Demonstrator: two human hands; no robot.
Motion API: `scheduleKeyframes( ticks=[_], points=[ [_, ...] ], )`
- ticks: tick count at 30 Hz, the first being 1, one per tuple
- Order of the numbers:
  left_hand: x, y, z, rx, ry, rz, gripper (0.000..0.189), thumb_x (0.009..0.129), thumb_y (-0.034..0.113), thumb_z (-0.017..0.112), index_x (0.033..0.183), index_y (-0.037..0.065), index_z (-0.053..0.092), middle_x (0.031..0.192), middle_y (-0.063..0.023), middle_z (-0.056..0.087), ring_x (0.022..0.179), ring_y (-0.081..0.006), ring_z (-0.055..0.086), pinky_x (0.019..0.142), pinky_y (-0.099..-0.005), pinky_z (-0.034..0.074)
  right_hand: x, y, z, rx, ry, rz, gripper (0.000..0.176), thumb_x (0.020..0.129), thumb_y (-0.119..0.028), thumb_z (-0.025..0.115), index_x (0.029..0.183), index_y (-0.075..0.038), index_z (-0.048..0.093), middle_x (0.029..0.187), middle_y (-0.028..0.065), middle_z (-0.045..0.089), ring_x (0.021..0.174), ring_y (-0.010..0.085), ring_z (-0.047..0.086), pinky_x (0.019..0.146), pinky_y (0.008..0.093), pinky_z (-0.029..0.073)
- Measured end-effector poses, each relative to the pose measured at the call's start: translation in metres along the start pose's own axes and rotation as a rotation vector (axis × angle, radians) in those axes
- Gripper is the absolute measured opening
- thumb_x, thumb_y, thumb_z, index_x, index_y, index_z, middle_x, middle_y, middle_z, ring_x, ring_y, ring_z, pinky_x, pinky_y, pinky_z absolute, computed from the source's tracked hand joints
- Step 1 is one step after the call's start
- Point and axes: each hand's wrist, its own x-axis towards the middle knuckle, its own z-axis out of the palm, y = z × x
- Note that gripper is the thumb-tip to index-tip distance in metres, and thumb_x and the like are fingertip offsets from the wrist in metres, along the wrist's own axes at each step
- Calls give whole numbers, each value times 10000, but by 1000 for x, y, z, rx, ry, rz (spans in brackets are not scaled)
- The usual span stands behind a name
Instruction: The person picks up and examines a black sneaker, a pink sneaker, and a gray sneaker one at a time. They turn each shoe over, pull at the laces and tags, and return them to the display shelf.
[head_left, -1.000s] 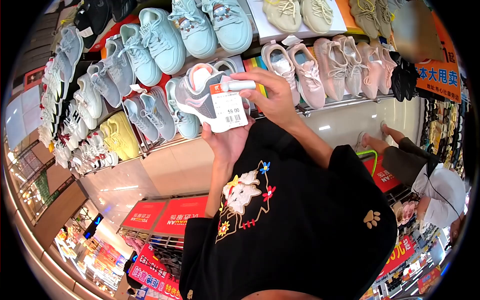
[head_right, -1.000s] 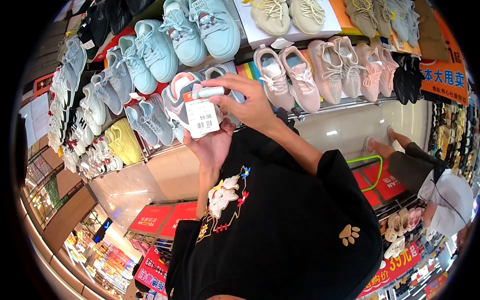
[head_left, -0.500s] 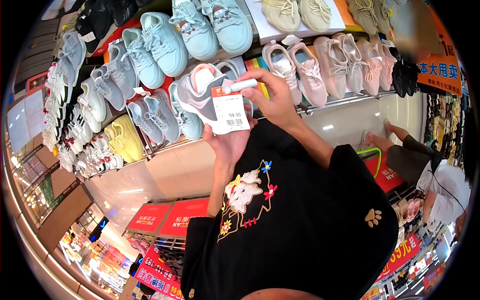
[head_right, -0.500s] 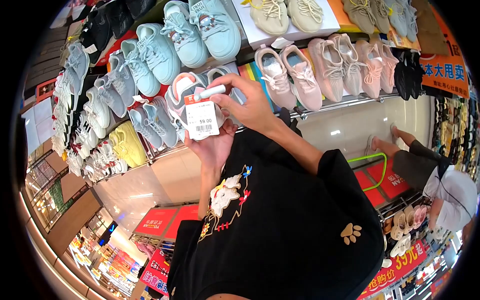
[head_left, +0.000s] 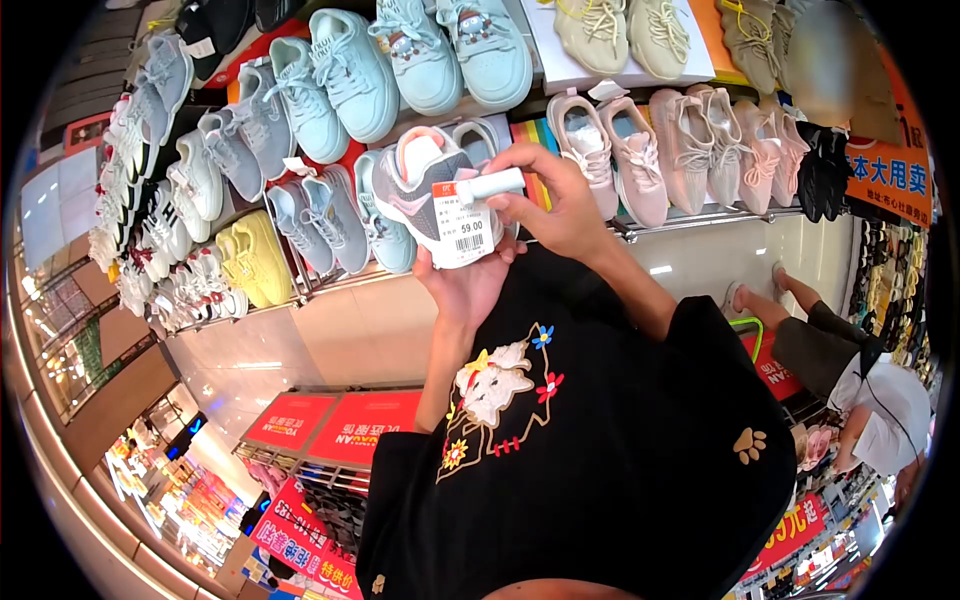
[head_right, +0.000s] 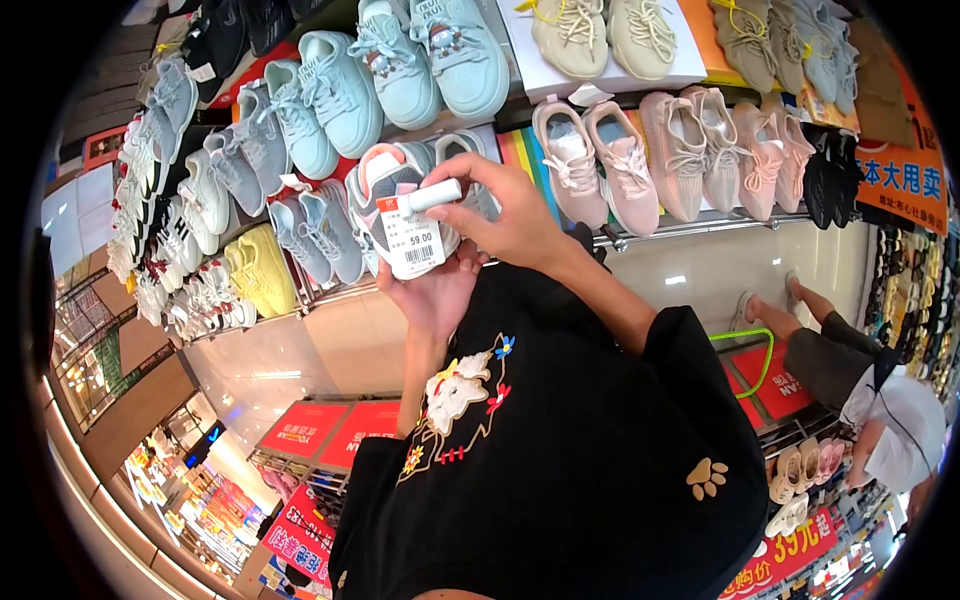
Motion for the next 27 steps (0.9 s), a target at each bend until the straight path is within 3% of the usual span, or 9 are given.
scheduleKeyframes(
  ticks=[5,7,10,13,18,21,27],
  points=[
    [3,-4,-2,36,-92,5,880,658,764,485,1335,206,406,1178,-31,480,916,-215,462,806,-392,369,-3,1,-1,14,26,77,144,883,-82,589,992,9,614,862,71,644,722,115,586,642,251,464],
    [0,-6,5,45,-28,-29,905,644,771,506,1324,180,416,1159,-38,489,914,-204,466,797,-379,377,0,0,0,-11,59,-11,137,911,-84,553,979,15,619,815,65,641,651,97,573,574,239,451],
    [0,-8,7,-21,-25,-30,887,675,751,492,1324,151,417,1121,-60,509,884,-204,476,784,-368,389,3,1,1,8,50,-19,140,913,-88,558,983,17,619,823,59,642,661,91,573,579,239,450],
    [2,-3,4,-102,-54,-41,840,720,721,473,1311,125,436,1092,-80,526,841,-211,488,778,-372,403,6,-1,3,36,7,104,186,931,-110,539,1057,11,603,869,45,642,738,84,584,614,235,462],
    [3,-1,7,-111,72,-20,797,755,691,462,1274,87,477,1091,-81,539,807,-221,494,773,-392,409,8,-3,3,373,117,201,293,963,-148,483,1208,2,536,946,49,615,867,98,577,776,241,467],
    [2,-4,7,-128,136,4,806,748,687,481,1254,60,489,1097,-78,542,798,-222,489,773,-390,408,3,5,-1,376,115,206,285,951,-133,499,1194,8,545,932,53,609,859,102,577,809,252,458],
    [5,-2,-1,-150,58,-31,837,736,693,494,1259,40,478,1098,-76,539,774,-196,477,780,-379,401,0,13,-2,246,63,223,298,874,-63,602,1162,3,564,935,46,613,860,101,575,807,255,456]
  ],
)
